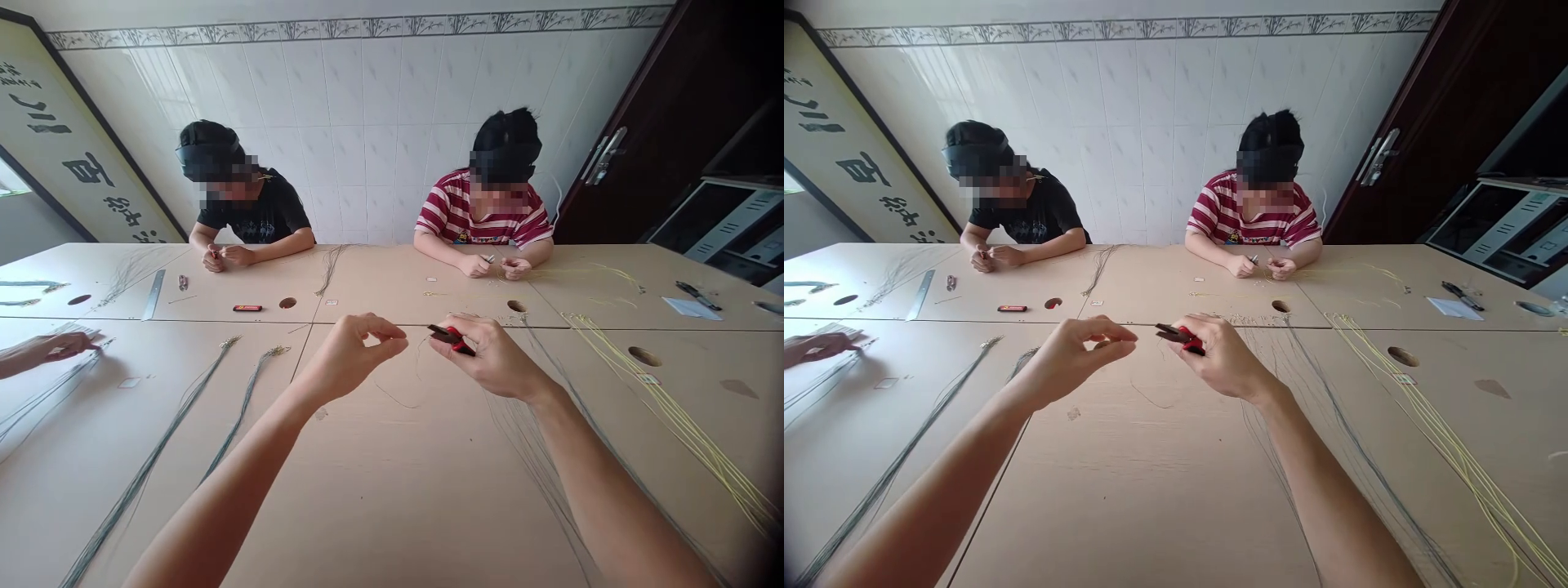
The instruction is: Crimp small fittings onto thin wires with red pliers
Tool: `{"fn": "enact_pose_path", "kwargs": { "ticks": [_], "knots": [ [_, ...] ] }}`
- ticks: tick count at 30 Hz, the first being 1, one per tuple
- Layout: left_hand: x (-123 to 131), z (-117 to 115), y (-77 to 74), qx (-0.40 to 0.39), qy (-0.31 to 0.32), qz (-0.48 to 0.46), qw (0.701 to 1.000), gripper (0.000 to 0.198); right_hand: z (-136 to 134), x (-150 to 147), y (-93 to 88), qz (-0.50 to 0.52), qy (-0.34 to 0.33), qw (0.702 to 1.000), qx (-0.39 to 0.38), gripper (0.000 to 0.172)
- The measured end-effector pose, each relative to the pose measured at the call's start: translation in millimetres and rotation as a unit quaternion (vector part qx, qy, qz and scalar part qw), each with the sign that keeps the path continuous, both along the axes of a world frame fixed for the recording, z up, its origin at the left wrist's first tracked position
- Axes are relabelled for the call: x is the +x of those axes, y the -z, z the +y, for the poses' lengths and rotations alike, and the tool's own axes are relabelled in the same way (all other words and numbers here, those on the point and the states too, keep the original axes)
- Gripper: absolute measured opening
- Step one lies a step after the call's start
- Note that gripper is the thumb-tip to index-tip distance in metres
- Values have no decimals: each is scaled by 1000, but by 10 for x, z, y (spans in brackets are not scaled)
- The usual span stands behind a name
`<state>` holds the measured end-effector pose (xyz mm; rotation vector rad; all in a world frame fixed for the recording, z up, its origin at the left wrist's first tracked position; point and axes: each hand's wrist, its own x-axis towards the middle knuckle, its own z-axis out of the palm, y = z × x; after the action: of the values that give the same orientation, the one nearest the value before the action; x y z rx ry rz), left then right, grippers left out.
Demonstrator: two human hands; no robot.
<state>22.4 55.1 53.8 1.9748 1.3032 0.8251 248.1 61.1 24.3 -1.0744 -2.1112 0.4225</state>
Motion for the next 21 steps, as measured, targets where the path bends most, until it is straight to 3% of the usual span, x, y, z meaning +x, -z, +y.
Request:
{"fn": "enact_pose_path", "kwargs": {
  "ticks": [10,13,15,17,21],
  "knots": [
    [227,161,47,-43,50,-5,998,18,26,-17,-6,-38,-51,998,0,18],
    [252,173,32,-37,54,-15,998,18,28,-19,2,16,-48,998,-33,17],
    [270,181,-3,-46,43,-36,997,19,32,-33,29,117,-23,989,-83,13],
    [293,201,-50,-66,33,-73,995,21,40,-71,72,261,-16,951,-166,20],
    [333,292,-121,-48,40,-176,982,18,26,-210,141,457,-89,819,-335,25]
  ]
}}
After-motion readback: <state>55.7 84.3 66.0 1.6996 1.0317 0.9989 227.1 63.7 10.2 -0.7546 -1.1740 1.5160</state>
